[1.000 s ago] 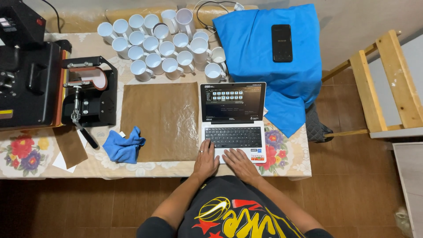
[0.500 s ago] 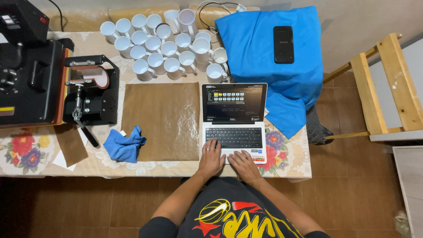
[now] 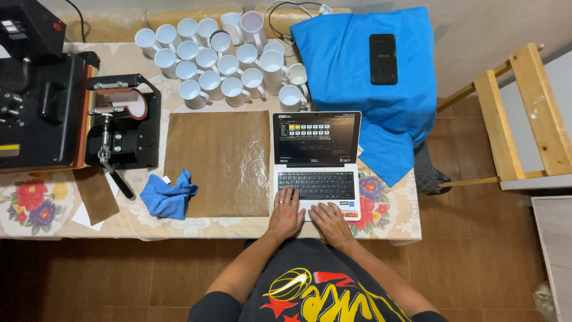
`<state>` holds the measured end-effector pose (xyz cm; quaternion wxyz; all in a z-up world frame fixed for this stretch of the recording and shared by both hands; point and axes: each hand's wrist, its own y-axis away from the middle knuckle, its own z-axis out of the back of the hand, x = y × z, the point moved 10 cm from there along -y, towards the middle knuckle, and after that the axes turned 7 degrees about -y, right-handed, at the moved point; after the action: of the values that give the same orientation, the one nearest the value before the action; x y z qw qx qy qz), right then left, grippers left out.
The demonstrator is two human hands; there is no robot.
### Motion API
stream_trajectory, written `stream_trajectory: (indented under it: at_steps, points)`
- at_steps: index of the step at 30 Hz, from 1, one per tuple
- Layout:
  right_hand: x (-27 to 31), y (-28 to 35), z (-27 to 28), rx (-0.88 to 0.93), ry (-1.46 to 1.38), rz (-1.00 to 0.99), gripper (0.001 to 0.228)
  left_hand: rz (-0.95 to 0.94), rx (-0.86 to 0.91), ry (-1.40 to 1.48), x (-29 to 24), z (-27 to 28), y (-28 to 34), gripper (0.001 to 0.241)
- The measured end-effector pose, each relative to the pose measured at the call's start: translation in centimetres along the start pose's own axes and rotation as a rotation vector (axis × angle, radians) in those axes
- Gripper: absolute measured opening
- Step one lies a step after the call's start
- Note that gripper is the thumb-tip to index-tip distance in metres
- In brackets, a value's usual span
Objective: The person operates a laptop on a table, then picks up a blue cloth and a white mug. They place a brown transfer sheet onto the mug and position it into a mug press machine.
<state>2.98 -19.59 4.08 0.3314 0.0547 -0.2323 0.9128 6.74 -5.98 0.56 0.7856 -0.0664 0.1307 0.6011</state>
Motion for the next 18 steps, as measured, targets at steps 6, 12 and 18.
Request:
stream_trajectory:
  at_steps: [6,12,18]
  points:
    - [0.1,0.1,-0.4,-0.003,0.021,0.032,0.043,0.001,0.012,0.003,0.1,-0.5,0.0,0.071]
    - [0.2,-0.5,0.3,0.011,0.023,0.016,0.044,-0.012,-0.021,-0.001,0.2,-0.6,0.0,0.071]
    - [-2.6,0.4,-1.6,0.055,0.003,-0.100,0.066,-0.011,0.006,-0.007,0.2,-0.5,0.1,0.070]
